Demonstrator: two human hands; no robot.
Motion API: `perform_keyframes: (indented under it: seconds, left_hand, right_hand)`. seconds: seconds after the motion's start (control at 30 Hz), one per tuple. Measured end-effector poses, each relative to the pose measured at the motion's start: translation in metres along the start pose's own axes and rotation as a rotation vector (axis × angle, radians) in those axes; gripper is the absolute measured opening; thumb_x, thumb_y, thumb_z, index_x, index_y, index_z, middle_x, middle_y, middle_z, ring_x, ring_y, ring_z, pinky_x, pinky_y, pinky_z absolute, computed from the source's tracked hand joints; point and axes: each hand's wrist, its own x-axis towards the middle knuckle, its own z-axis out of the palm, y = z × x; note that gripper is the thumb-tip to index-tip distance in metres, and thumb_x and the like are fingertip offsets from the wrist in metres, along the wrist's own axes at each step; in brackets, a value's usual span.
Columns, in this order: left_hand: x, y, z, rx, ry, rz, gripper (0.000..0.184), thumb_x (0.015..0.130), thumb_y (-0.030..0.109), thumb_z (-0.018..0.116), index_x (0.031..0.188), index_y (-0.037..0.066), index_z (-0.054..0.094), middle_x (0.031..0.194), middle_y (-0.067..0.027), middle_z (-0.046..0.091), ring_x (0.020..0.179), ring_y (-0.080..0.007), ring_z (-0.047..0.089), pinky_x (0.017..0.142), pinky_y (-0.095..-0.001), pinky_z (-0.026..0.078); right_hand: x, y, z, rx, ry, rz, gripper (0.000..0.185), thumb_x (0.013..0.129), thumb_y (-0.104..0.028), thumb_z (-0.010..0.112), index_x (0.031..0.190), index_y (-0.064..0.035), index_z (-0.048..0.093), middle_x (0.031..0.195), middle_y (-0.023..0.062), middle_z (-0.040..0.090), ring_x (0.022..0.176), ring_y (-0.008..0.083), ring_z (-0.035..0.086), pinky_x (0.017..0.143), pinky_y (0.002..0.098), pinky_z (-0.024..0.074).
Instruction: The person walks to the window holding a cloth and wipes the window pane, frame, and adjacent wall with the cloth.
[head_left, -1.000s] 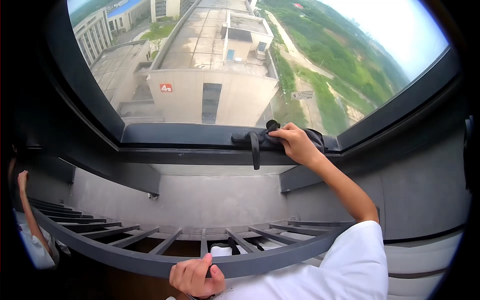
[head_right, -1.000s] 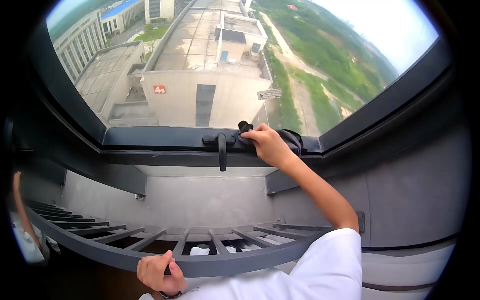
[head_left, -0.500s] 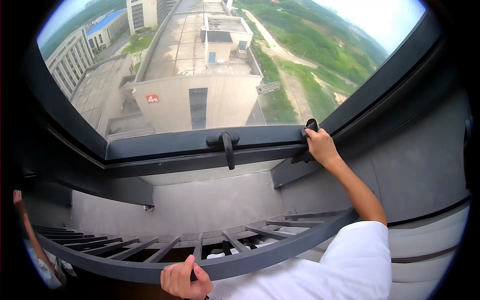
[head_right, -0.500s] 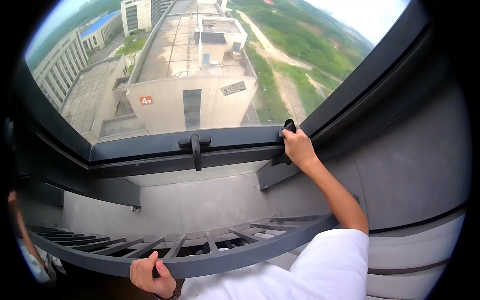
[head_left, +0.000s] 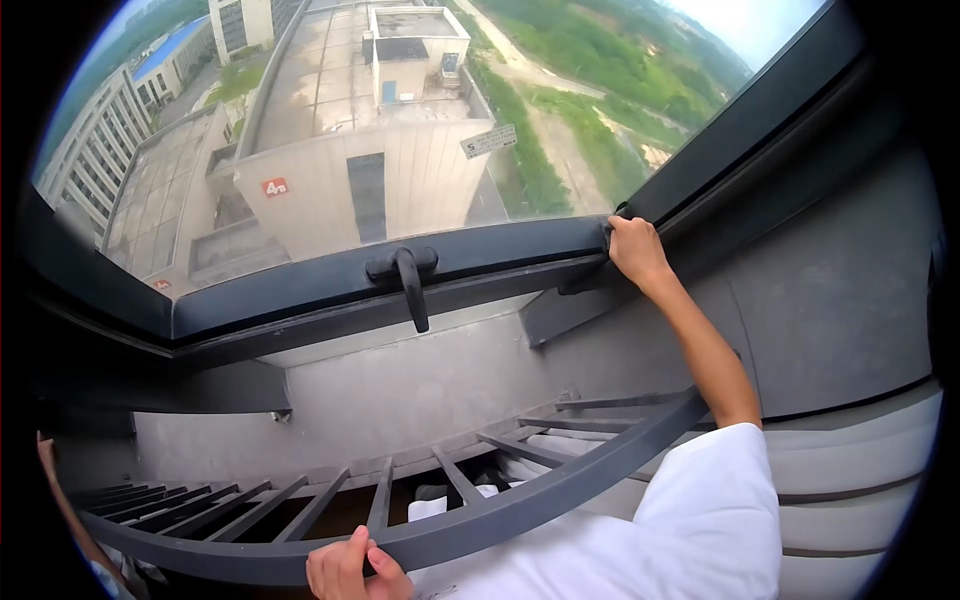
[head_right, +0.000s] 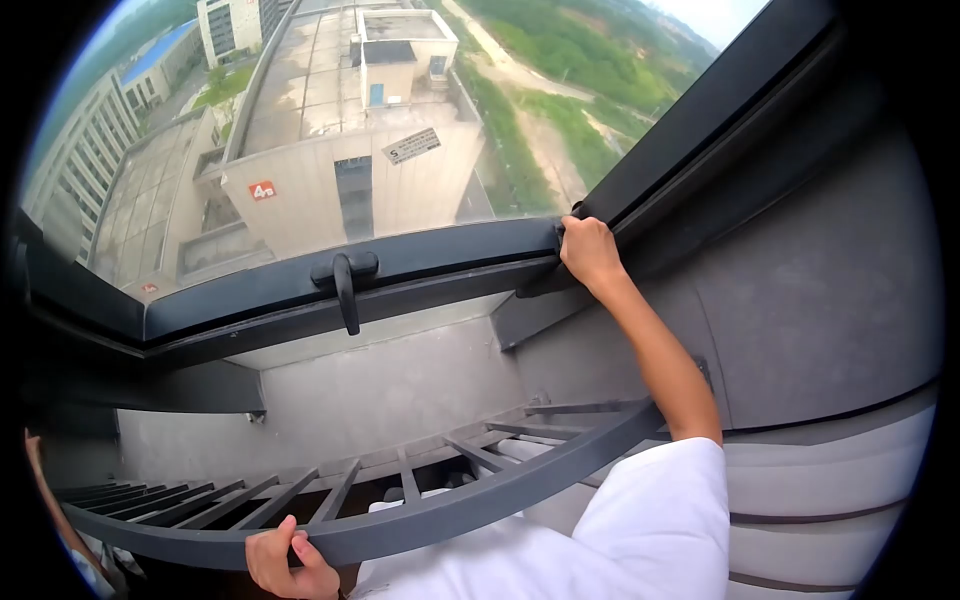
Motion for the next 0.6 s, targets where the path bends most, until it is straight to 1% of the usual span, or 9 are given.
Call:
perform_keyframes:
  seconds: [0.03, 0.1, 0.13, 0.2, 0.3, 0.43, 0.47, 0.5, 0.6]
  left_hand:
    - [-0.005, -0.002, -0.001, 0.003, 0.001, -0.003, 0.022, 0.094, 0.019, 0.062, 0.087, 0.002, 0.074, 0.068, -0.0092, 0.063, 0.057, -0.0265, 0.057, 0.055, -0.0363, 0.047]
    - [-0.011, -0.004, -0.001, 0.018, -0.075, -0.078, 0.017, 0.082, 0.013, 0.059, 0.088, 0.001, 0.069, 0.065, -0.0064, 0.058, 0.058, -0.0239, 0.052, 0.056, -0.0349, 0.039]
    - [-0.009, -0.004, -0.003, 0.023, -0.07, -0.084, 0.017, 0.082, 0.013, 0.059, 0.088, 0.001, 0.069, 0.065, -0.0064, 0.058, 0.058, -0.0239, 0.052, 0.056, -0.0349, 0.039]
    - [0.0, -0.002, -0.001, 0.012, -0.016, 0.027, 0.022, 0.094, 0.019, 0.061, 0.087, 0.002, 0.074, 0.068, -0.0088, 0.063, 0.057, -0.0264, 0.058, 0.055, -0.0359, 0.047]
    - [0.0, -0.001, 0.0, -0.014, -0.001, 0.025, 0.022, 0.094, 0.018, 0.06, 0.087, 0.002, 0.074, 0.068, -0.0083, 0.063, 0.058, -0.0264, 0.059, 0.055, -0.0356, 0.048]
    - [-0.006, -0.003, 0.003, -0.059, 0.048, 0.009, 0.022, 0.094, 0.018, 0.06, 0.088, 0.001, 0.073, 0.065, -0.0098, 0.061, 0.055, -0.0256, 0.056, 0.054, -0.0352, 0.046]
    - [-0.014, -0.007, 0.004, -0.037, 0.028, -0.017, 0.019, 0.088, 0.015, 0.059, 0.088, 0.001, 0.071, 0.065, -0.008, 0.06, 0.057, -0.0244, 0.054, 0.056, -0.0348, 0.043]
    - [-0.021, -0.009, 0.004, -0.01, 0.013, -0.047, 0.017, 0.083, 0.013, 0.059, 0.088, 0.0, 0.069, 0.065, -0.0063, 0.059, 0.059, -0.0232, 0.052, 0.057, -0.0345, 0.039]
    - [-0.025, -0.016, 0.004, 0.024, -0.012, 0.001, 0.02, 0.079, 0.015, 0.059, 0.09, 0.003, 0.071, 0.066, -0.004, 0.06, 0.06, -0.0213, 0.055, 0.056, -0.0325, 0.04]
  right_hand:
    - [-0.002, 0.001, -0.003, 0.032, -0.015, 0.004, 0.01, 0.082, -0.002, 0.056, 0.076, 0.0036, 0.062, 0.075, 0.0276, 0.064, 0.077, 0.0439, 0.066, 0.074, 0.0502, 0.0539]
    - [0.0, 0.005, 0.001, 0.059, 0.005, -0.01, 0.011, 0.081, -0.002, 0.056, 0.076, 0.0033, 0.064, 0.075, 0.0279, 0.064, 0.077, 0.0446, 0.065, 0.074, 0.05, 0.0539]
    - [0.001, 0.004, 0.005, 0.076, 0.026, 0.005, 0.011, 0.081, -0.002, 0.056, 0.078, 0.0034, 0.065, 0.075, 0.0282, 0.064, 0.076, 0.0449, 0.065, 0.074, 0.0498, 0.054]
    - [0.018, 0.002, 0.014, 0.091, 0.057, 0.005, 0.012, 0.081, -0.002, 0.056, 0.079, 0.0035, 0.067, 0.076, 0.0284, 0.064, 0.076, 0.0451, 0.065, 0.074, 0.0496, 0.0541]
    - [0.017, -0.008, 0.019, 0.08, 0.114, 0.057, 0.015, 0.081, -0.004, 0.057, 0.086, 0.0023, 0.07, 0.077, 0.0277, 0.064, 0.076, 0.0445, 0.065, 0.074, 0.0484, 0.0536]
    - [-0.006, -0.069, -0.008, 0.418, 0.041, -0.12, 0.017, 0.083, -0.008, 0.06, 0.092, -0.0009, 0.072, 0.077, 0.0248, 0.063, 0.077, 0.0426, 0.062, 0.075, 0.046, 0.0522]
    - [-0.009, -0.075, -0.012, 0.396, 0.054, -0.136, 0.017, 0.083, -0.008, 0.06, 0.092, 0.0, 0.072, 0.078, 0.0255, 0.064, 0.076, 0.0423, 0.064, 0.075, 0.0461, 0.0524]
    - [-0.01, -0.066, -0.008, 0.403, 0.049, -0.142, 0.017, 0.083, -0.008, 0.06, 0.092, 0.0, 0.072, 0.078, 0.0255, 0.064, 0.076, 0.0423, 0.064, 0.075, 0.0461, 0.0524]
    - [-0.002, -0.006, 0.005, 0.301, 0.136, -0.058, 0.02, 0.082, -0.007, 0.06, 0.095, 0.0009, 0.072, 0.079, 0.0259, 0.066, 0.076, 0.0409, 0.066, 0.076, 0.0455, 0.0535]
